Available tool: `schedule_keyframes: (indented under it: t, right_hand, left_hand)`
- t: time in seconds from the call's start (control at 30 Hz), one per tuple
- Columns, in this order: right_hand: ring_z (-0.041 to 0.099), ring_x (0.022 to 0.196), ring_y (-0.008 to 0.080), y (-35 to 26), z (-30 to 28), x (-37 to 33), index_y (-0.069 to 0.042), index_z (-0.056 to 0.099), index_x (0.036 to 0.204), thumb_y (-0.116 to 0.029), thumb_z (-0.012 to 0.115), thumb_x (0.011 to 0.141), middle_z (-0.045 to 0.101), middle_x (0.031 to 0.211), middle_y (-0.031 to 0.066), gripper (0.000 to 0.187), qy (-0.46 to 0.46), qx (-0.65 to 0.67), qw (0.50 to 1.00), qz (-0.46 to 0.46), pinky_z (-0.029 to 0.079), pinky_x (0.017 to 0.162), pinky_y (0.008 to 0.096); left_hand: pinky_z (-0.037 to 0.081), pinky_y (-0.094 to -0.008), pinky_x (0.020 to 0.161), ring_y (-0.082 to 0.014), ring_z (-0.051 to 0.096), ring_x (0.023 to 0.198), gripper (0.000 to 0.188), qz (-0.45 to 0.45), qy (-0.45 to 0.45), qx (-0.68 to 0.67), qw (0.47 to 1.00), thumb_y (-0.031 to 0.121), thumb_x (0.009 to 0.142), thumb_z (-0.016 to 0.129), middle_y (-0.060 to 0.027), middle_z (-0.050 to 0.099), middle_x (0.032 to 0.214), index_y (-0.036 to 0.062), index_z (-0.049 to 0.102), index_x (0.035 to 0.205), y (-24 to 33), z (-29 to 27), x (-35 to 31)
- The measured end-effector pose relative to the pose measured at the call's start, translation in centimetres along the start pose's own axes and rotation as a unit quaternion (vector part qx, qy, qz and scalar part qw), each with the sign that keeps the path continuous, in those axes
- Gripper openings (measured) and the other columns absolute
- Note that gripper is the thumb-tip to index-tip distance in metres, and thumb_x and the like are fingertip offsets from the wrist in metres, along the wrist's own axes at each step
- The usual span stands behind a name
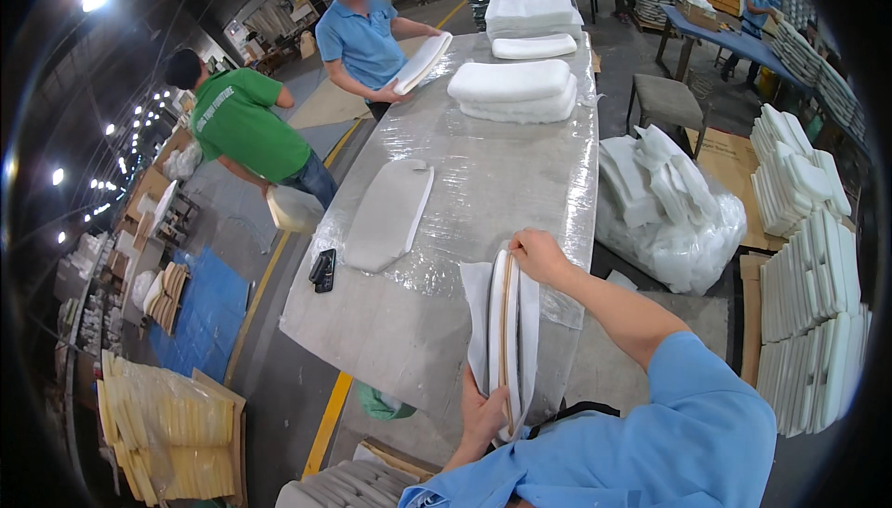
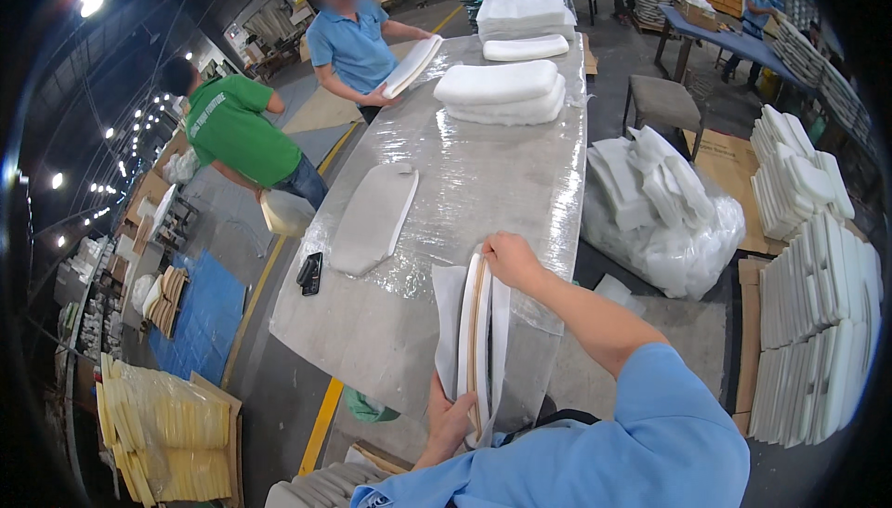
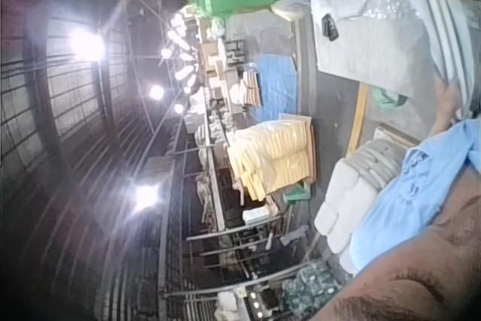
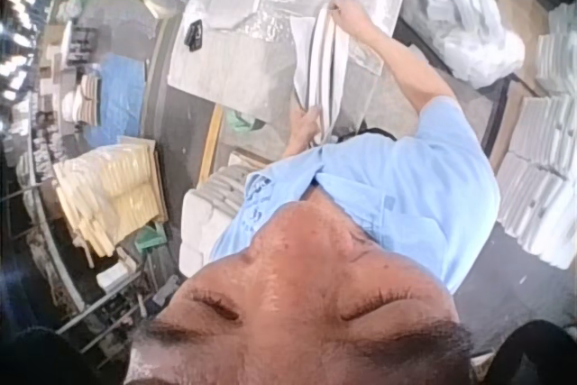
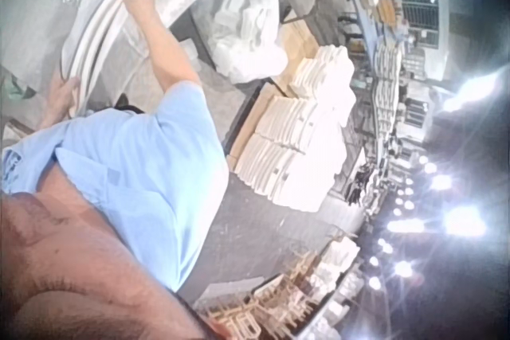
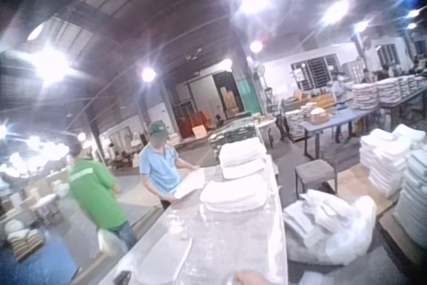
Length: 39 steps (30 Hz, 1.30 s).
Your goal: The person wraps white foam pads in gray fabric covers at a worktable. They pull the fabric over each pad, tuck the edges, and place the finished items on a nearby stack. Other workers handle foam and fabric at the same table.
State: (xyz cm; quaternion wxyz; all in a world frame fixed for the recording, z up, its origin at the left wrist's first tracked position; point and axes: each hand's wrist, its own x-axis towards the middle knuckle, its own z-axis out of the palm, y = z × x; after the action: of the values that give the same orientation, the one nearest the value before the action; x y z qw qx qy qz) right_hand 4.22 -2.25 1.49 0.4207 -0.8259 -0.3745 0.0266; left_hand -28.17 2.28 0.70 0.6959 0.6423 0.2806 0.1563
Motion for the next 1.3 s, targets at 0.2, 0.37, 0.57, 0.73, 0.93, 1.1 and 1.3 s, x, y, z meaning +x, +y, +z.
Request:
schedule_keyframes:
  t: [0.2,0.37,0.57,0.73,0.93,1.1,1.3]
  right_hand:
    - [0.067,0.093,0.0420,0.8,-0.3,0.9,-0.001,0.069,0.100,-0.008,0.063,0.093,0.070,0.098,0.0227,0.011,0.014,0.043,0.997,0.059,0.054,0.084,0.0480]
    - [0.067,0.093,0.0391,-0.5,0.0,0.1,-0.007,0.065,0.110,-0.008,0.062,0.095,0.068,0.099,0.0188,0.015,0.010,0.060,0.998,-0.001,0.053,0.085,0.0467]
    - [0.064,0.089,0.0299,0.9,0.3,1.1,-0.010,0.067,0.110,-0.007,0.062,0.098,0.063,0.098,0.0141,0.014,-0.049,-0.013,0.998,-0.032,0.052,0.085,0.0400]
    - [0.055,0.087,0.0140,3.5,0.9,0.8,-0.009,0.066,0.106,-0.010,0.062,0.102,0.059,0.094,-0.0004,0.005,-0.050,0.322,0.943,0.071,0.047,0.080,0.0307]
    - [0.052,0.092,0.0083,2.7,0.5,0.5,-0.009,0.066,0.110,-0.010,0.063,0.103,0.058,0.095,-0.0043,0.008,-0.077,0.409,0.890,0.188,0.046,0.082,0.0263]
    - [0.061,0.092,0.0209,1.0,0.5,-0.7,-0.008,0.065,0.112,-0.024,0.074,0.095,0.062,0.103,0.0062,0.025,0.043,0.207,0.977,0.037,0.050,0.083,0.0360]
    - [0.066,0.096,0.0379,-1.9,0.1,-0.7,-0.009,0.063,0.109,-0.022,0.076,0.089,0.061,0.111,0.0174,0.027,0.032,0.048,0.992,0.110,0.053,0.085,0.0453]
  left_hand:
    - [0.042,-0.0379,0.114,-0.0278,0.057,0.130,0.080,0.014,-0.018,0.008,1.000,0.001,0.084,0.061,-0.0210,0.053,0.143,-0.0053,0.030,0.157,0.8,1.0,1.4]
    - [0.041,-0.0383,0.115,-0.0286,0.055,0.132,0.081,0.020,-0.003,0.006,1.000,0.000,0.083,0.059,-0.0218,0.050,0.146,-0.0051,0.029,0.158,0.9,0.6,1.4]
    - [0.041,-0.0382,0.115,-0.0285,0.054,0.132,0.084,0.015,-0.012,-0.011,1.000,-0.001,0.082,0.059,-0.0214,0.049,0.146,-0.0038,0.028,0.159,0.7,1.0,1.7]
    - [0.042,-0.0382,0.112,-0.0289,0.055,0.130,0.084,0.003,-0.006,-0.029,1.000,-0.001,0.082,0.059,-0.0215,0.050,0.145,-0.0031,0.027,0.160,0.9,1.1,1.2]
    - [0.043,-0.0387,0.112,-0.0297,0.055,0.129,0.083,-0.004,-0.001,-0.028,1.000,0.000,0.083,0.059,-0.0218,0.050,0.143,-0.0027,0.026,0.160,0.9,0.6,1.2]
    - [0.044,-0.0384,0.111,-0.0291,0.056,0.129,0.084,-0.010,-0.003,-0.015,1.000,-0.001,0.084,0.060,-0.0215,0.050,0.144,-0.0022,0.026,0.160,0.6,0.5,1.4]
    - [0.044,-0.0379,0.111,-0.0285,0.057,0.128,0.084,-0.007,0.005,-0.032,0.999,-0.003,0.083,0.060,-0.0211,0.051,0.144,-0.0018,0.025,0.160,1.9,1.1,1.1]
